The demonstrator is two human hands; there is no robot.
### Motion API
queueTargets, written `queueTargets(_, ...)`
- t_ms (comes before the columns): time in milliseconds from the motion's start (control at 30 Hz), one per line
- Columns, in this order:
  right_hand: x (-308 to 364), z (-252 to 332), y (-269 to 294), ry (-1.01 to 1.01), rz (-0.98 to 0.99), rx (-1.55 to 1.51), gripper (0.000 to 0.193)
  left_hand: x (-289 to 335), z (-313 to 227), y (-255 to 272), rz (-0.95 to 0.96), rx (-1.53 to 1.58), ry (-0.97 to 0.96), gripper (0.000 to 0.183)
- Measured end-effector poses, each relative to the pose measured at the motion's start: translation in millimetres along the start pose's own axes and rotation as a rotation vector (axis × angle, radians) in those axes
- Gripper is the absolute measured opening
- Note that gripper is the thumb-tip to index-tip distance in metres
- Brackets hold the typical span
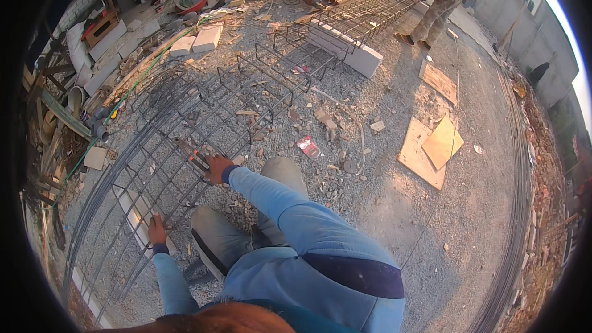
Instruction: The person assembles a rebar structure by using pliers to twist and cut thin wire around the metal rods.
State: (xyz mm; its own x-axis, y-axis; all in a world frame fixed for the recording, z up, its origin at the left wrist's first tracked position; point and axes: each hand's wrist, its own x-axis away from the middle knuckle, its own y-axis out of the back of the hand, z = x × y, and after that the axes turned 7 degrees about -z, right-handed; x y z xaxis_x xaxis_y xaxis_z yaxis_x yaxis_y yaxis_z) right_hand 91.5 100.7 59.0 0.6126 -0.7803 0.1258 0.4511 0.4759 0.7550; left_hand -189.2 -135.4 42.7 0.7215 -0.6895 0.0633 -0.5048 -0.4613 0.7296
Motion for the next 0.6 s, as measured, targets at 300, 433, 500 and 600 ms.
queueTargets(300, 96.9, -60.3, -26.5, 0.099, -0.417, -0.08, 0.07, -11.0, 11.5, 8.0, -0.01, 0.19, 0.07, 0.061)
queueTargets(433, 111.0, -94.2, -35.9, -0.052, -0.187, -0.299, 0.052, -2.5, 0.2, -1.4, -0.092, -0.012, -0.038, 0.066)
queueTargets(500, 109.5, -102.4, -39.7, -0.083, -0.214, -0.296, 0.046, -5.0, 4.5, -3.2, -0.098, 0.021, -0.028, 0.068)
queueTargets(600, 95.9, -97.7, -39.1, -0.095, -0.249, -0.281, 0.037, -14.1, 19.4, 2.4, -0.165, 0.045, -0.055, 0.068)
